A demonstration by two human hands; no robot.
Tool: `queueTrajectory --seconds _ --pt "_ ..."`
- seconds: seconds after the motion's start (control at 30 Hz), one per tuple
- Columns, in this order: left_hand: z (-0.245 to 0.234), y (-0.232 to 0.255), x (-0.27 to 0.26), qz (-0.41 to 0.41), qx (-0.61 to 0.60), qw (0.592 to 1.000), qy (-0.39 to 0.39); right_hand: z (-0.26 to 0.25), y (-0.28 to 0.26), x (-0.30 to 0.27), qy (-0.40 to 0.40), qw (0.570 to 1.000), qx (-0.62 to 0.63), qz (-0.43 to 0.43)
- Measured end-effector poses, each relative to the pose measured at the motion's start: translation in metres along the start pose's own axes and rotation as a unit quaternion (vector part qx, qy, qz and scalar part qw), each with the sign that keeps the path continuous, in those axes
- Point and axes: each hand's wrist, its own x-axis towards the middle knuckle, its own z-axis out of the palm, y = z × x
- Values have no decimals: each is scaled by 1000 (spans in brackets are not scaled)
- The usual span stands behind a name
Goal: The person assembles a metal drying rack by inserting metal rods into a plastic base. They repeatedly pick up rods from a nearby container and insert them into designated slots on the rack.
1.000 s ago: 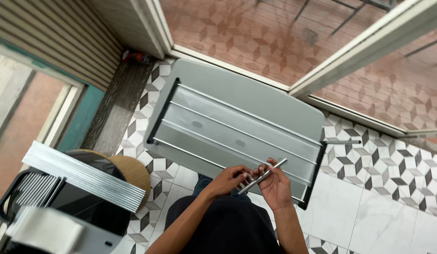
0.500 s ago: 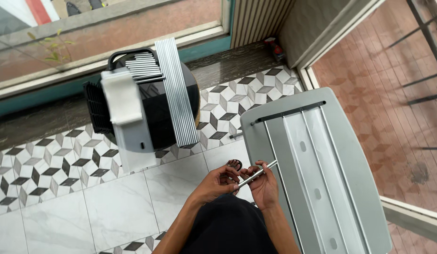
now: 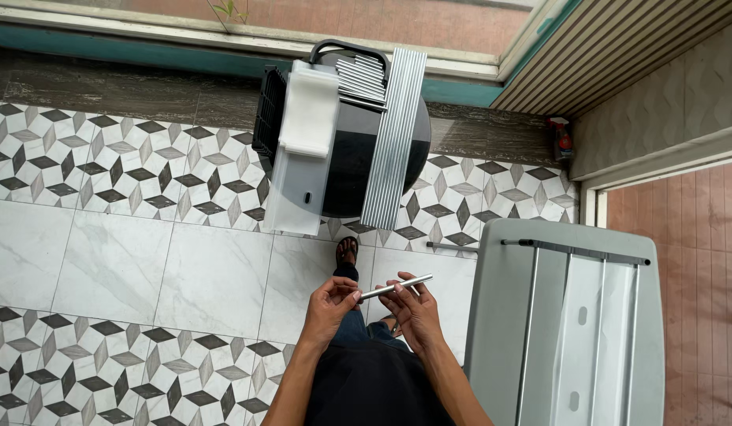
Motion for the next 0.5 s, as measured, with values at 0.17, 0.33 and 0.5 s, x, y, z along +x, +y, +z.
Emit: queueTrajectory --seconds 0.17,0.33,0.5 --pt "-31 13 40 -22 -79 995 54 29 12 58 18 999 32 1" --pt "-81 37 106 -93 -78 991 55 55 16 163 57 997 44 -19" --pt "-130 60 207 -154 -43 987 28 72 11 297 96 992 68 -37"
